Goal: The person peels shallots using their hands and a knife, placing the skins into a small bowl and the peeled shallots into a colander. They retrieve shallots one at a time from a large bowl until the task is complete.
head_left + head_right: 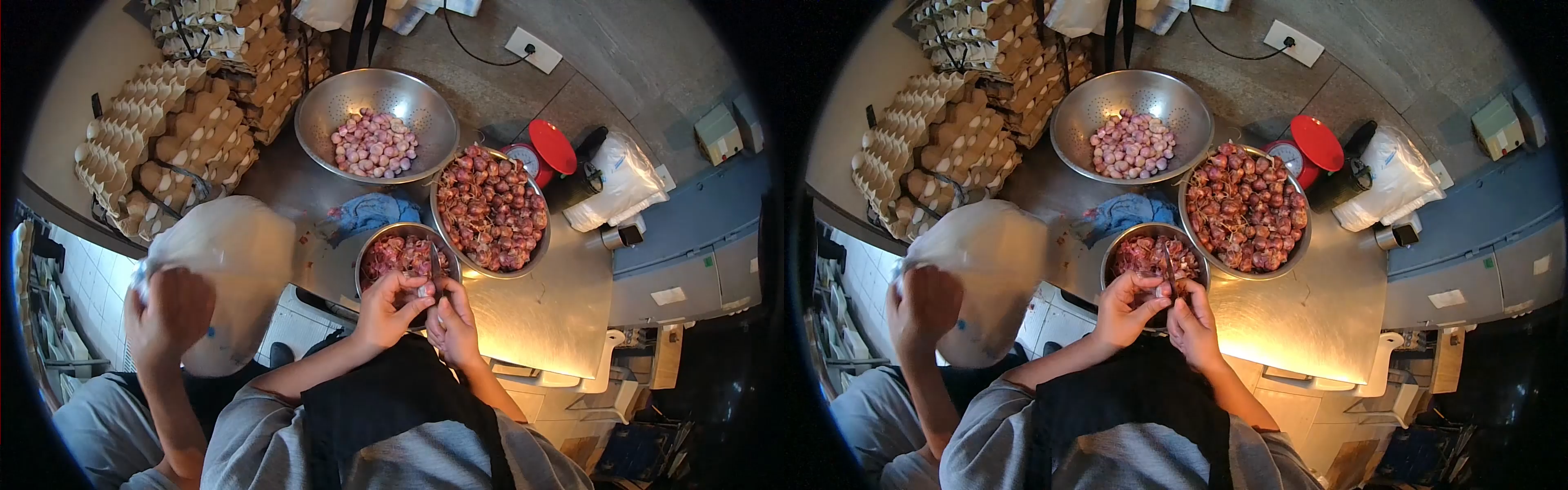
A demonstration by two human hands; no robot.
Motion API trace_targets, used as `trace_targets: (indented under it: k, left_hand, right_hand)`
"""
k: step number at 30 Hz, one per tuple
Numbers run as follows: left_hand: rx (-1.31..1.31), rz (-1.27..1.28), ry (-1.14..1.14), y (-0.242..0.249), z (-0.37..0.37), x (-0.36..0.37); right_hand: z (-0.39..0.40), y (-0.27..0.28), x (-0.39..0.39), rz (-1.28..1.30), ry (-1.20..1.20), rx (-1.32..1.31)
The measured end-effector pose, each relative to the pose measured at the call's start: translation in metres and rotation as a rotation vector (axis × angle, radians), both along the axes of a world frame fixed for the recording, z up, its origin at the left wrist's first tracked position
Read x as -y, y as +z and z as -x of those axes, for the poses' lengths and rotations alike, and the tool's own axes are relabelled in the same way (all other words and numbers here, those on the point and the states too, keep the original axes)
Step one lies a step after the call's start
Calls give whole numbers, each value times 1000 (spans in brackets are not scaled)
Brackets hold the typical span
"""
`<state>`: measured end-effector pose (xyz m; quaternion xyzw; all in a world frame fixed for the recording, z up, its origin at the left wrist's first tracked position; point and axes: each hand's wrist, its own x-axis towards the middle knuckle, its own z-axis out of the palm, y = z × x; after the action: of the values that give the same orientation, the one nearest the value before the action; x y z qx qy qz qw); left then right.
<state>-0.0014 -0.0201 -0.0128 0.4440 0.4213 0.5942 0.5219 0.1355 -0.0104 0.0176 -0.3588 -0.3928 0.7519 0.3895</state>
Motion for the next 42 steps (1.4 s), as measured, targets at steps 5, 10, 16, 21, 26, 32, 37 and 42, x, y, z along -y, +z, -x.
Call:
trace_targets:
  k: [5,10,16,21,26,32,37,42]
  left_hand:
    - [8,-70,38,13,1,-5]
    - [117,44,-43,11,3,-8]
    - [-180,27,57,11,4,-6]
    - [95,75,16,3,7,-11]
    - [411,242,-132,11,19,-8]
    - [539,296,-162,9,24,-10]
    - [687,301,-147,6,22,-13]
    - [687,304,-130,7,17,-14]
  right_hand:
    - [-3,9,-6,98,51,-115]
    - [-5,5,-10,78,33,-82]
    - [0,-9,-7,-51,-42,119]
    - [-5,-8,-7,11,18,30]
    - [-14,-7,-16,57,-46,95]
    - [-12,-2,-13,-58,-12,211]
    - [-18,-1,-5,36,100,175]
    - [-12,7,3,86,148,-2]
